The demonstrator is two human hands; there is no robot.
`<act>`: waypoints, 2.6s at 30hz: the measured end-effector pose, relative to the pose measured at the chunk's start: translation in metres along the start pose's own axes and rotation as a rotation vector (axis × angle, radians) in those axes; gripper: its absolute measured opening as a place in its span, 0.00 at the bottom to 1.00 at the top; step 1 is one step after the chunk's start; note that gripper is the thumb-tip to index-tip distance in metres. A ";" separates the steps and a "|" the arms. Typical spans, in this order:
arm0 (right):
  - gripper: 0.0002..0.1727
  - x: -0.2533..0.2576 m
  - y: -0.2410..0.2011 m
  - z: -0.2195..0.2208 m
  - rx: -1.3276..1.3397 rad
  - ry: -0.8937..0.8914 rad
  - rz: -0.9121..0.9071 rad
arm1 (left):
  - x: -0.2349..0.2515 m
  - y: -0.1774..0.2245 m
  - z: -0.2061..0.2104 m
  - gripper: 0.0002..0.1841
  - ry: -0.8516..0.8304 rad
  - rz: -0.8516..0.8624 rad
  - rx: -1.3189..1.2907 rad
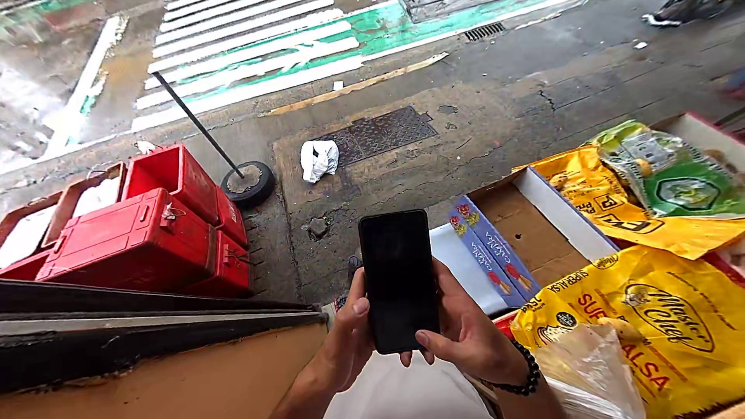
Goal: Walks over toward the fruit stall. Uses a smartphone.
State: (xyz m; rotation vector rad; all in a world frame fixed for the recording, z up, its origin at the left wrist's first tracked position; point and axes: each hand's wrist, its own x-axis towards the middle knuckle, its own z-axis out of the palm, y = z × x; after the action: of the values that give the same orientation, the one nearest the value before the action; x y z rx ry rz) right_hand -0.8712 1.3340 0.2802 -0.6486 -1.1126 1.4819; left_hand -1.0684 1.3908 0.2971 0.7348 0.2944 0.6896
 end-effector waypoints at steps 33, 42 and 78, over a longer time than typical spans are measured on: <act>0.49 0.020 0.014 0.062 -0.137 0.125 -0.118 | -0.021 0.037 -0.044 0.36 -0.270 0.068 0.067; 0.42 0.008 0.017 0.076 -0.254 0.436 -0.146 | -0.021 0.018 -0.044 0.40 -0.352 0.043 0.140; 0.41 0.003 0.028 0.061 -0.292 0.392 -0.128 | -0.017 0.004 -0.054 0.40 -0.314 0.020 0.142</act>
State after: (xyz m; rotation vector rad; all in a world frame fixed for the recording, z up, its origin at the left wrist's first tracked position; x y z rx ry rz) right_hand -0.9371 1.3206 0.2807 -1.0037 -1.0456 1.0335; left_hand -1.1083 1.4094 0.2617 0.9691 0.0483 0.5659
